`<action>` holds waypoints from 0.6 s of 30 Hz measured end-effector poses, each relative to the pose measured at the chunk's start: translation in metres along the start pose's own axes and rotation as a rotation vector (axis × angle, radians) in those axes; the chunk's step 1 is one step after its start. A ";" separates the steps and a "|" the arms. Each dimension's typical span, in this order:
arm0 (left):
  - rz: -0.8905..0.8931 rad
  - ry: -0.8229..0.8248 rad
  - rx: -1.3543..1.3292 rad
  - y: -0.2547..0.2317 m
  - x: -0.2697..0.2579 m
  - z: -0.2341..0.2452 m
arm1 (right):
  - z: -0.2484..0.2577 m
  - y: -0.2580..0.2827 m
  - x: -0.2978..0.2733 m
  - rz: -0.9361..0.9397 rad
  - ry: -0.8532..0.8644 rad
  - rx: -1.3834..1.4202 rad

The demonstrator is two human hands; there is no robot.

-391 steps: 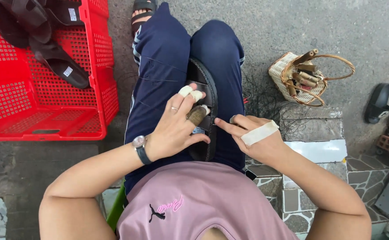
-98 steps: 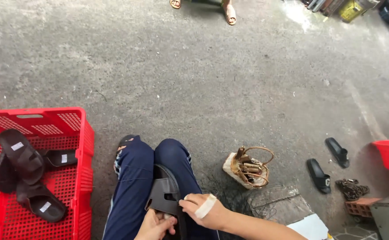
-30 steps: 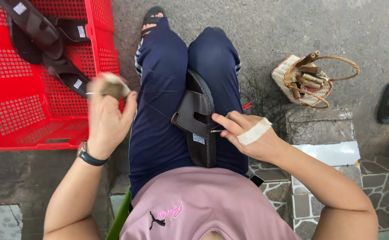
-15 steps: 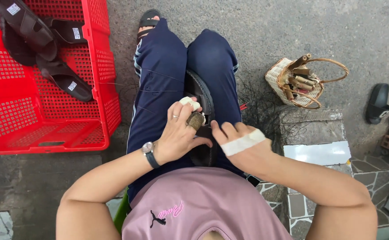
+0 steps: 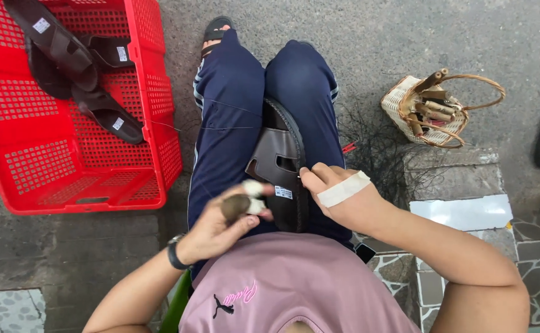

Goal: Hand-stitching the components of a leather sandal using a needle and thread while sitting on the ground.

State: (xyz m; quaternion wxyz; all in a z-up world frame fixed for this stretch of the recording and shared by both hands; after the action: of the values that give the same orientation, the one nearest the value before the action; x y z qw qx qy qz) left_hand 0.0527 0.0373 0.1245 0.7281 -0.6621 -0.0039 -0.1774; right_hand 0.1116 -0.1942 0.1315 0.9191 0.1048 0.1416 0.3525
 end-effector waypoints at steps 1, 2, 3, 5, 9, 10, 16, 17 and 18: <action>0.108 0.051 -0.362 -0.004 -0.003 -0.007 | 0.000 0.000 0.001 0.020 0.005 -0.026; 0.218 0.100 -0.728 -0.010 -0.006 -0.016 | 0.000 -0.001 0.001 0.040 0.016 -0.053; 0.218 0.096 -0.728 0.012 -0.021 -0.034 | 0.001 -0.001 0.001 0.043 0.018 -0.053; 0.599 -0.225 -1.051 0.063 -0.054 -0.070 | 0.002 -0.001 0.003 0.105 0.039 -0.131; 0.723 -0.417 -1.052 0.076 -0.036 -0.087 | -0.001 -0.002 0.002 0.153 0.081 -0.172; 0.704 -0.412 -0.966 0.075 -0.026 -0.088 | -0.002 0.000 0.003 0.138 0.046 -0.209; 0.681 -0.292 -0.735 0.058 -0.006 -0.072 | 0.048 -0.009 -0.007 -0.044 0.090 -0.216; 0.715 -0.355 -0.731 0.048 0.000 -0.064 | 0.059 -0.017 -0.010 -0.141 0.187 -0.164; 0.717 -0.355 -0.733 0.046 0.001 -0.062 | 0.063 -0.029 -0.019 -0.141 0.190 -0.165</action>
State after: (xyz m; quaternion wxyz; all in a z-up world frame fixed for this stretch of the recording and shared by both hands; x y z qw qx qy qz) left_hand 0.0513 -0.0200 0.0728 0.4525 -0.8523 0.1613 0.2068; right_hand 0.1368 -0.2339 0.1859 0.9295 -0.0151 0.2058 0.3056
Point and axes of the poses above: each hand's wrist, its own x-axis towards the middle knuckle, its own z-axis out of the back of the hand, y = z × x, the point moved 2 cm from there along x, towards the middle knuckle, and after that the axes turned 10 degrees about -z, right-handed, at the moved point
